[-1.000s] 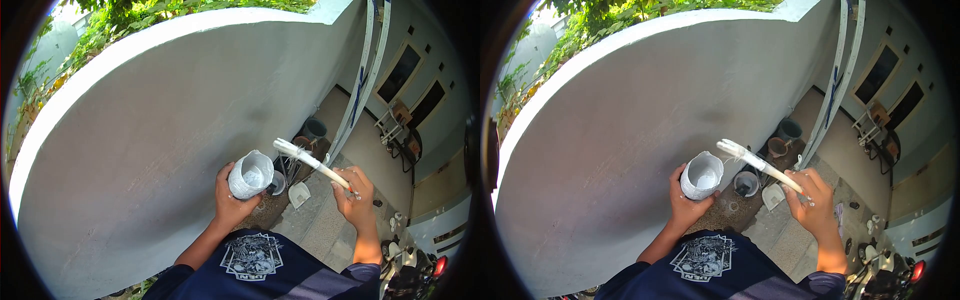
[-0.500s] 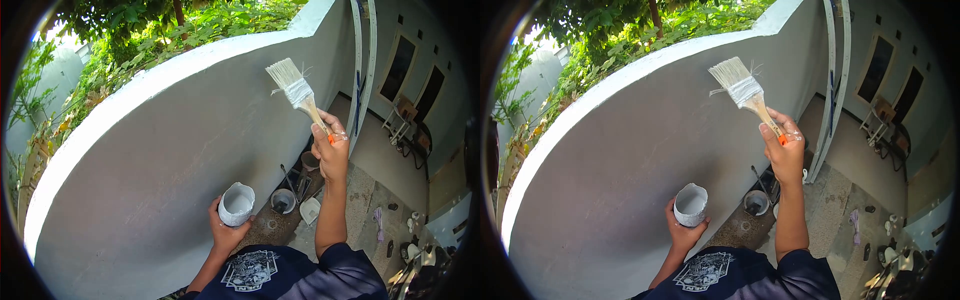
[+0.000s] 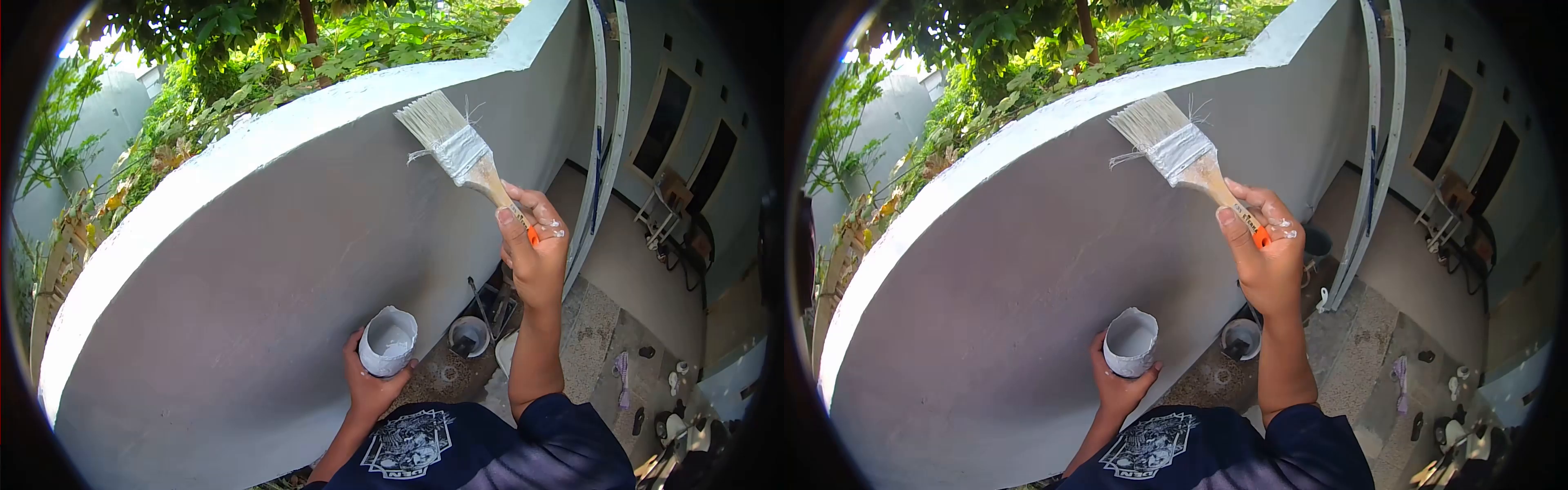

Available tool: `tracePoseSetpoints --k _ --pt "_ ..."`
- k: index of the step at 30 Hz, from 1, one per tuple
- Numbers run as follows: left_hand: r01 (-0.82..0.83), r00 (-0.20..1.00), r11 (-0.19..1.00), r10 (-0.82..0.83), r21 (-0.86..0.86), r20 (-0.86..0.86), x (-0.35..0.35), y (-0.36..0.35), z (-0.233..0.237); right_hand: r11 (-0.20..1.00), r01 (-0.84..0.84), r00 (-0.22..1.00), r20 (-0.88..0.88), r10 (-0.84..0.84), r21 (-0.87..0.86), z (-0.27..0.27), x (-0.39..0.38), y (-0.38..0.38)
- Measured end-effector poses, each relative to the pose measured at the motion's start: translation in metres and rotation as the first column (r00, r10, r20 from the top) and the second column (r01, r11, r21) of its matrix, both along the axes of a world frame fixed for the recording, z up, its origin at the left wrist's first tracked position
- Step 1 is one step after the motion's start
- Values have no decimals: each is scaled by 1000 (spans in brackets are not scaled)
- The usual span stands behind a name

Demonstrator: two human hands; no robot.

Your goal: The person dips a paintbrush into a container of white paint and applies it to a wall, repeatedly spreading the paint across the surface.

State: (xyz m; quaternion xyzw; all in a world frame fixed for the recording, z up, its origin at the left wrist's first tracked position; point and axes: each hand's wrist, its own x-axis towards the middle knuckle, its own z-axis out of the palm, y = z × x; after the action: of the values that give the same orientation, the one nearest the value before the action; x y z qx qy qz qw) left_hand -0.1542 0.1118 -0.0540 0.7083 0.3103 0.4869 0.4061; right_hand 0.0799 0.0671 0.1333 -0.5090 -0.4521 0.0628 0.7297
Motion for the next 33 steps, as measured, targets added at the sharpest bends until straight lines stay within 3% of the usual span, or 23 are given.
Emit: tracePoseSetpoints --k 3,5,12,19,25,28,31,33 --pt "14 1000 1000 -15 17 8 1 1 -1 1000 10 1000 13 -10 7 5 -10 2" --pt "27 1000 999 -28 27 12 1 3 -2 990 117 971 202 -130 74 5 -16 6" --pt "40 999 999 -40 25 -4 -2 5 2 957 283 942 172 -289 59 4 4 12" --pt "35 999 999 -34 14 -34 -3 6 0 978 205 954 216 -207 33 12 -14 5" --pt "54 999 998 -54 19 -5 -3 2 3 937 349 920 182 -347 21 2 17 21" --pt "40 999 999 -40 23 -10 -5 2 3 965 246 964 83 -253 85 5 14 14" --pt "20 999 1000 -19 21 -28 -5 2 -3 970 221 963 133 -233 104 13 11 18" --pt "28 999 1000 -28 7 -25 -5 0 -2 978 207 970 125 -207 15 1 19 20"
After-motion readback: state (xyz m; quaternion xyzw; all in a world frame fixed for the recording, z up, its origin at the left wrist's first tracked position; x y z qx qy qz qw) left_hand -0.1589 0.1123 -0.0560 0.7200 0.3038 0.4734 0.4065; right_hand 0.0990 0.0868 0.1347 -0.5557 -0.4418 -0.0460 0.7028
